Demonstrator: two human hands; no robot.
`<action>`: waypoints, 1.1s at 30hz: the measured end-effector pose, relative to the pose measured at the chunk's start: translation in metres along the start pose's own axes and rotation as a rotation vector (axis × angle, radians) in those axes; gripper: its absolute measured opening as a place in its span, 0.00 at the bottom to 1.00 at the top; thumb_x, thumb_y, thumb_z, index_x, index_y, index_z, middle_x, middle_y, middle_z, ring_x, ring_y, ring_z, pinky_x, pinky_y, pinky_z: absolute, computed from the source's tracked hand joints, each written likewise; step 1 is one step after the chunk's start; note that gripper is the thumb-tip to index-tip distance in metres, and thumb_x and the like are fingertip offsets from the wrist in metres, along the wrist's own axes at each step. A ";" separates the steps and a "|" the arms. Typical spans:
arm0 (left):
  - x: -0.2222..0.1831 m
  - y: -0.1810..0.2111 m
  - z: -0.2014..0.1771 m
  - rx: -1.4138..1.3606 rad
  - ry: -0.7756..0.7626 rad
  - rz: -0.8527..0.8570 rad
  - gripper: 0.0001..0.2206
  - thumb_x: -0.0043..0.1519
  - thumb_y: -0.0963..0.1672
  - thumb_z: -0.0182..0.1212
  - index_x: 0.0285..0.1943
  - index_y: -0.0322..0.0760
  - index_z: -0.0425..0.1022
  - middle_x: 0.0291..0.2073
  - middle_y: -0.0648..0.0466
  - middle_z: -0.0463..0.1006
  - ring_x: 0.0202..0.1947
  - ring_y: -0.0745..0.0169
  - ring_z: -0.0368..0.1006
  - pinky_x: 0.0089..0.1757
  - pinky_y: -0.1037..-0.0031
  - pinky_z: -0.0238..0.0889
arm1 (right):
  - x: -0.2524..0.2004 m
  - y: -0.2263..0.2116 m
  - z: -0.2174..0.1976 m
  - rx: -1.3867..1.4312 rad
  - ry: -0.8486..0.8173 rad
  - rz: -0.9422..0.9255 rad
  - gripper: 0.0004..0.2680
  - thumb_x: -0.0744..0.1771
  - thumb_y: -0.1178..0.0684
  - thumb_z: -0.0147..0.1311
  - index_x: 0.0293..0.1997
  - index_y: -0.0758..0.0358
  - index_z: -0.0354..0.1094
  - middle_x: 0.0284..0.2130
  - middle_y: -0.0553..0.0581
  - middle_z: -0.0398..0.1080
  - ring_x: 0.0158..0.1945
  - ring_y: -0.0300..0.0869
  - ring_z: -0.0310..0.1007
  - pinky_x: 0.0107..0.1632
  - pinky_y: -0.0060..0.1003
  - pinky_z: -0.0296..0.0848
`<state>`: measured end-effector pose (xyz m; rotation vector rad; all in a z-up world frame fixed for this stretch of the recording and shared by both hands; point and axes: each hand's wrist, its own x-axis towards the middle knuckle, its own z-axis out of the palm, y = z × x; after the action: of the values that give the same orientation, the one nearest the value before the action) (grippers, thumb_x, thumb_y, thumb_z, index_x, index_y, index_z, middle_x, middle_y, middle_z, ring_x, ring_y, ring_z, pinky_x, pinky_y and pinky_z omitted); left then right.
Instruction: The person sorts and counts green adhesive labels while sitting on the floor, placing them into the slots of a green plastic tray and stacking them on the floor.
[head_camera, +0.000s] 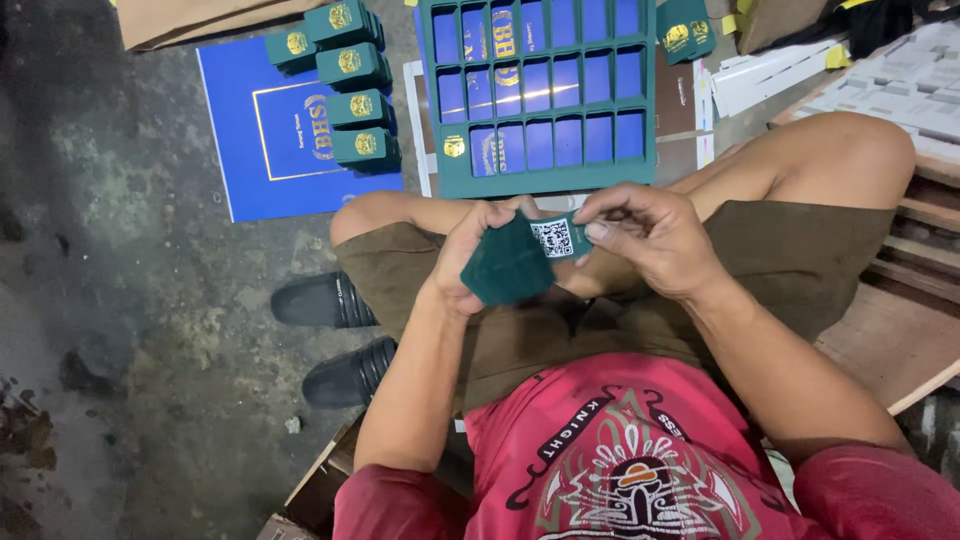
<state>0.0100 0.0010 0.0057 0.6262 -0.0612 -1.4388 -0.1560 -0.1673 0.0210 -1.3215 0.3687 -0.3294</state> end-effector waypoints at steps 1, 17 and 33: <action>0.001 -0.003 -0.003 0.001 0.000 0.000 0.10 0.62 0.44 0.46 0.37 0.29 0.67 0.24 0.51 0.62 0.24 0.66 0.63 0.26 0.81 0.63 | 0.001 0.004 0.000 0.000 0.000 -0.001 0.06 0.67 0.65 0.61 0.48 0.70 0.77 0.35 0.54 0.79 0.41 0.33 0.75 0.48 0.29 0.75; 0.006 -0.009 -0.009 0.005 0.071 -0.015 0.11 0.62 0.45 0.48 0.38 0.30 0.69 0.23 0.52 0.64 0.21 0.67 0.64 0.23 0.85 0.60 | 0.000 0.011 -0.003 -0.005 -0.087 -0.152 0.04 0.66 0.64 0.62 0.43 0.72 0.76 0.35 0.64 0.74 0.38 0.43 0.73 0.41 0.35 0.72; 0.016 -0.018 0.008 0.349 0.291 0.022 0.15 0.67 0.46 0.42 0.43 0.29 0.70 0.42 0.45 0.73 0.38 0.58 0.63 0.42 0.69 0.57 | -0.011 -0.035 -0.019 0.104 -0.039 0.041 0.17 0.59 0.62 0.74 0.46 0.59 0.67 0.41 0.48 0.70 0.35 0.31 0.65 0.42 0.24 0.68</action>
<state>-0.0068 -0.0173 -0.0007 1.1129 -0.0902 -1.3119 -0.1752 -0.1863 0.0519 -1.2153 0.3408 -0.2842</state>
